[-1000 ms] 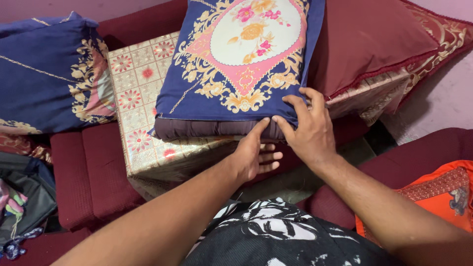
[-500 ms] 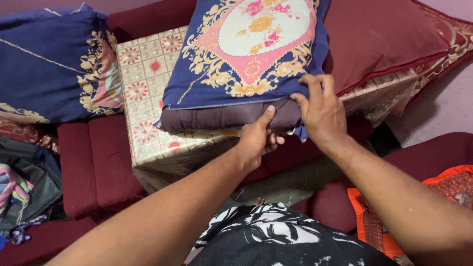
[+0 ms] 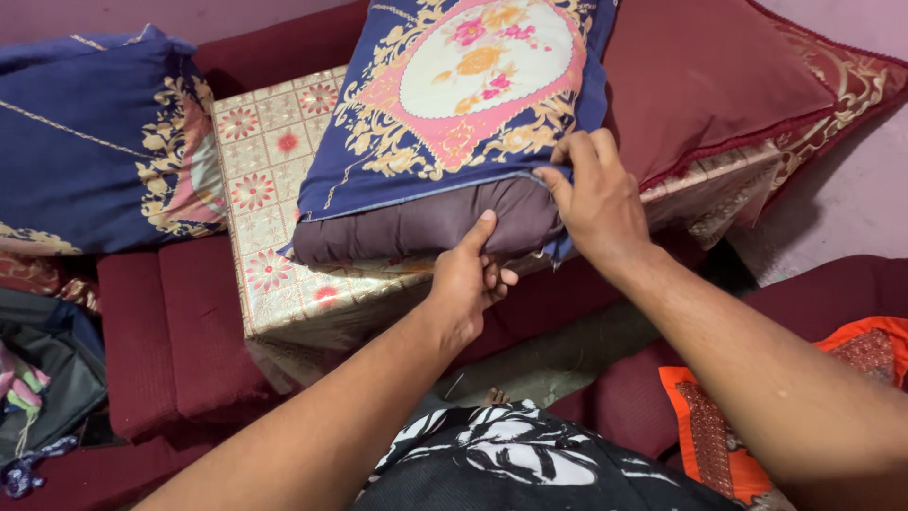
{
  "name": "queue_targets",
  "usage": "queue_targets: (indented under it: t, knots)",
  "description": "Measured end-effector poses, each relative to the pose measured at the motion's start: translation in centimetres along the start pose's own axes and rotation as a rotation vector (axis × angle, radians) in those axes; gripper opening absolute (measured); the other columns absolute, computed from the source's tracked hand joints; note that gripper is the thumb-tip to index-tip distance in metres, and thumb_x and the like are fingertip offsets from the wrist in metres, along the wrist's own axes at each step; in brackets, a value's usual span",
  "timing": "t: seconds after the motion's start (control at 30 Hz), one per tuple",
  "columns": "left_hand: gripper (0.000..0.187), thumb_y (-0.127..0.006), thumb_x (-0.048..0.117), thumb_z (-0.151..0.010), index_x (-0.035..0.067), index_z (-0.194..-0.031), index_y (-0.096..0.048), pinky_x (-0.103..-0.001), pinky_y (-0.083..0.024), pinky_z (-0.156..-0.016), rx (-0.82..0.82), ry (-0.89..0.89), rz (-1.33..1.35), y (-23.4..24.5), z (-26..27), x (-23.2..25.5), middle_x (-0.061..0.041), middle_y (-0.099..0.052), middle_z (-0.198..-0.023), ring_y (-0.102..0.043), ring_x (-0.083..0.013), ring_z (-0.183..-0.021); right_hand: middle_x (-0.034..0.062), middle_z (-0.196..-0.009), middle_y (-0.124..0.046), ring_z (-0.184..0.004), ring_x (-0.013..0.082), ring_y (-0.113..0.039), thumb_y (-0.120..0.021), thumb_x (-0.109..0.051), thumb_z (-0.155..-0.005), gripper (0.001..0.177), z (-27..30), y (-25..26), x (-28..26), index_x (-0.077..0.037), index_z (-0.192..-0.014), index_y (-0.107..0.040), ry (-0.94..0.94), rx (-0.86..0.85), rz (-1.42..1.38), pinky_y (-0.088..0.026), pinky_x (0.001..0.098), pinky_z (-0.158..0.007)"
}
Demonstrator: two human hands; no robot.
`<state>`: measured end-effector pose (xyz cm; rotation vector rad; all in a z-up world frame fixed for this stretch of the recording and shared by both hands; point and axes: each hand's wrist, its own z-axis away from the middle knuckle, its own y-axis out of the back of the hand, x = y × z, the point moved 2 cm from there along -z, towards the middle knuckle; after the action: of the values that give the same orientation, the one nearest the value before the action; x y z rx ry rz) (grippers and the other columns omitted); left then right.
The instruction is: The person wipes a blue patterned pillow with a multi-colored cloth, then removes the pillowcase to reveal a plain grey pillow. They continue to wipe the grey pillow and smooth it out.
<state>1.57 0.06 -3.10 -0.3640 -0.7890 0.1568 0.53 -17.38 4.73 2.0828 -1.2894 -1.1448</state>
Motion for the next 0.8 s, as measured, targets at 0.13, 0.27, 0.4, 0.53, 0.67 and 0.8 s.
queue_targets:
  t: [0.13, 0.27, 0.4, 0.53, 0.67, 0.8]
  knots:
    - [0.052, -0.071, 0.057, -0.088, 0.018, -0.067, -0.045, -0.032, -0.048, -0.054, 0.026, 0.075, 0.056, -0.2, -0.5, -0.8, -0.001, -0.046, -0.051, -0.062, -0.0190, -0.055, 0.0194, -0.113, -0.054, -0.103, 0.0368, -0.063, -0.075, -0.010, -0.092, 0.032, 1.6, 0.5, -0.1, -0.001, -0.117, -0.056, 0.031, 0.010, -0.079, -0.052, 0.0450, -0.089]
    - [0.047, -0.070, 0.056, -0.087, 0.015, -0.079, -0.050, -0.032, -0.051, -0.059, 0.028, 0.106, 0.097, -0.8, -0.6, -1.3, -0.002, -0.052, -0.060, -0.068, -0.0196, -0.064, 0.0196, -0.114, -0.052, -0.099, 0.0328, -0.059, -0.075, -0.007, -0.077, 0.049, 4.4, 0.6, 0.0, 0.001, -0.121, -0.055, -0.070, 0.066, -0.116, -0.051, 0.0420, -0.086]
    - [0.041, -0.077, 0.045, -0.083, 0.010, -0.097, -0.061, -0.034, -0.057, -0.066, -0.014, 0.087, 0.110, -1.7, -0.3, -2.4, -0.003, -0.060, -0.083, -0.073, -0.0218, -0.079, 0.0146, -0.109, -0.056, -0.086, 0.0234, -0.059, -0.075, -0.005, -0.079, 0.046, 5.8, -0.5, 0.6, -0.002, -0.121, -0.057, -0.266, 0.081, -0.166, -0.052, 0.0373, -0.078]
    - [0.047, -0.080, 0.043, -0.077, 0.012, -0.109, -0.066, -0.033, -0.058, -0.071, -0.137, 0.138, 0.143, -3.5, -0.2, -3.3, -0.005, -0.069, -0.102, -0.073, -0.0192, -0.088, 0.0123, -0.109, -0.066, -0.077, 0.0185, -0.062, -0.073, -0.003, -0.084, 0.037, 6.1, -0.8, 1.0, -0.002, -0.120, -0.061, -0.307, 0.100, -0.241, -0.053, 0.0335, -0.069]
    - [0.049, -0.078, 0.053, -0.077, 0.017, -0.108, -0.066, -0.032, -0.056, -0.068, -0.219, 0.237, 0.133, -4.2, -1.5, -2.7, -0.002, -0.067, -0.099, -0.069, -0.0158, -0.084, 0.0115, -0.105, -0.072, -0.075, 0.0161, -0.065, -0.072, -0.005, -0.091, 0.030, 5.9, -0.7, 1.6, -0.002, -0.120, -0.064, -0.342, 0.093, -0.331, -0.054, 0.0324, -0.068]
    - [0.049, -0.074, 0.057, -0.084, 0.010, -0.094, -0.064, -0.034, -0.056, -0.065, -0.231, 0.270, 0.073, -3.5, -2.4, -2.9, -0.002, -0.064, -0.085, -0.068, -0.0183, -0.077, 0.0127, -0.107, -0.074, -0.087, 0.0146, -0.071, -0.072, -0.005, -0.093, 0.030, 5.6, -0.2, 1.9, -0.002, -0.122, -0.064, -0.243, 0.082, -0.317, -0.057, 0.0310, -0.074]
